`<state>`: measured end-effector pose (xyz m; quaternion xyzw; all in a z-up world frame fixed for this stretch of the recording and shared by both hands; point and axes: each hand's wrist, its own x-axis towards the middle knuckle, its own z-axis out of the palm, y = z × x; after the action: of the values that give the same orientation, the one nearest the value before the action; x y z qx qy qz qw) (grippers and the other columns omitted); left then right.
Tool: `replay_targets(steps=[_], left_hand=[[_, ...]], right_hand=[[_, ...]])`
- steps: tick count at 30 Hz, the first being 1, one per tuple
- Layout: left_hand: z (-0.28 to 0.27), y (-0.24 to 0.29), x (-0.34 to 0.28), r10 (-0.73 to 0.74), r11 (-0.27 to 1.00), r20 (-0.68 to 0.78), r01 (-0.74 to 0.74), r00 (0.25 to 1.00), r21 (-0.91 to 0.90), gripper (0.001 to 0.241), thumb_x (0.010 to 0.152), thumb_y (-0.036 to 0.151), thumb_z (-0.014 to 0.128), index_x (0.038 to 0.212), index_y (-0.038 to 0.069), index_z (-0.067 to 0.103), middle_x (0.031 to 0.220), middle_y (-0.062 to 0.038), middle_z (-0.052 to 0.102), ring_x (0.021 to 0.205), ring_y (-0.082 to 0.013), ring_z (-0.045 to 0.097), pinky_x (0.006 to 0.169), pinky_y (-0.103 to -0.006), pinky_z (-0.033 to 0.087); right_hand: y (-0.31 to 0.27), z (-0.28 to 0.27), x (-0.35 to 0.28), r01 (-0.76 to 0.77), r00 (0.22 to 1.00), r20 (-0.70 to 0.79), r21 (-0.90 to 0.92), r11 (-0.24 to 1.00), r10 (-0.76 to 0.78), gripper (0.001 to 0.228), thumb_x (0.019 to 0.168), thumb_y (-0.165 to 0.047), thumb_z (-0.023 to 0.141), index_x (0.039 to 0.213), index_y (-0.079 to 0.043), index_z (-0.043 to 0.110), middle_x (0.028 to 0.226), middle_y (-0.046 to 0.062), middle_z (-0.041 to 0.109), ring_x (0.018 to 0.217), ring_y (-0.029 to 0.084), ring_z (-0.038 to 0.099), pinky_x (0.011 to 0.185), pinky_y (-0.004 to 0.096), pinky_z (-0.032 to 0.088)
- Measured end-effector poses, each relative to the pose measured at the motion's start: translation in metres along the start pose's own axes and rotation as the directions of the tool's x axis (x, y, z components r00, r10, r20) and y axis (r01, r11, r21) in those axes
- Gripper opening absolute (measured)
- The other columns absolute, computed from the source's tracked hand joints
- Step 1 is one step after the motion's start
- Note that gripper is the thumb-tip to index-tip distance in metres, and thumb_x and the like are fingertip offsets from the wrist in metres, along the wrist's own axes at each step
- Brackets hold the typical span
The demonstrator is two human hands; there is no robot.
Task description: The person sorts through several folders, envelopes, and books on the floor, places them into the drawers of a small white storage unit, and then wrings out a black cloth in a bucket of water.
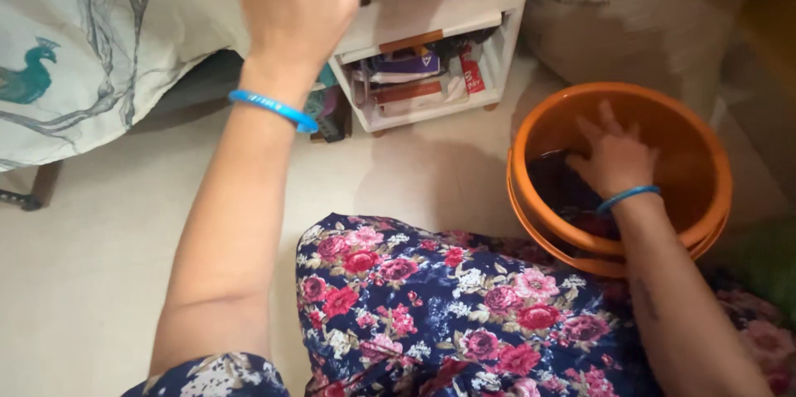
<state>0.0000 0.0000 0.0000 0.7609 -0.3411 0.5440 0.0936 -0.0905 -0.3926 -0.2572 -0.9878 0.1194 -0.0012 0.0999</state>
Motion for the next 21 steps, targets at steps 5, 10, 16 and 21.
replay_targets(steps=[5, 10, 16, 21], left_hand=[[-0.041, -0.011, -0.014, 0.095, 0.986, -0.099, -0.080, 0.990, 0.148, 0.032, 0.088, 0.032, 0.086, 0.112, 0.013, 0.075, 0.102, -0.008, 0.066, 0.100, -0.0296, 0.059, 0.082, -0.0498, 0.048], [-0.043, -0.023, -0.026, -0.076, 0.997, 0.036, 0.077, 0.996, -0.011, 0.033, 0.094, 0.021, 0.080, 0.127, 0.019, 0.073, 0.114, -0.004, 0.066, 0.113, -0.0306, 0.061, 0.090, -0.0448, 0.054], [-0.034, -0.034, -0.026, -0.105, 0.994, 0.032, 0.104, 0.994, 0.028, 0.027, 0.096, 0.024, 0.082, 0.122, 0.021, 0.074, 0.115, -0.002, 0.067, 0.111, -0.0312, 0.063, 0.082, -0.0449, 0.054], [-0.026, -0.030, -0.023, -0.052, 0.995, 0.040, 0.048, 0.998, 0.084, 0.029, 0.094, 0.029, 0.084, 0.120, 0.020, 0.074, 0.113, -0.003, 0.067, 0.108, -0.0317, 0.063, 0.073, -0.0431, 0.055]], right_hand=[[-0.043, -0.053, -0.031, 0.253, 0.865, -0.465, 0.081, 0.964, -0.188, 0.089, 0.082, -0.028, 0.084, 0.162, -0.020, 0.044, 0.178, 0.022, 0.010, 0.160, 0.053, 0.003, 0.113, 0.085, 0.019], [-0.114, -0.116, -0.021, 0.460, 0.639, -0.648, -0.111, 0.881, -0.415, 0.100, 0.089, -0.029, 0.087, 0.171, -0.010, 0.033, 0.174, 0.031, 0.008, 0.159, 0.056, 0.002, 0.123, 0.081, 0.010], [-0.169, -0.156, 0.042, 0.478, 0.549, -0.665, -0.248, 0.842, -0.507, 0.087, 0.094, -0.021, 0.076, 0.166, 0.000, 0.031, 0.165, 0.035, 0.022, 0.149, 0.061, 0.013, 0.119, 0.078, 0.009], [-0.157, -0.151, 0.053, 0.415, 0.451, -0.690, -0.399, 0.817, -0.566, 0.082, 0.090, -0.016, 0.073, 0.161, -0.001, 0.033, 0.162, 0.032, 0.027, 0.149, 0.056, 0.020, 0.123, 0.075, 0.013]])
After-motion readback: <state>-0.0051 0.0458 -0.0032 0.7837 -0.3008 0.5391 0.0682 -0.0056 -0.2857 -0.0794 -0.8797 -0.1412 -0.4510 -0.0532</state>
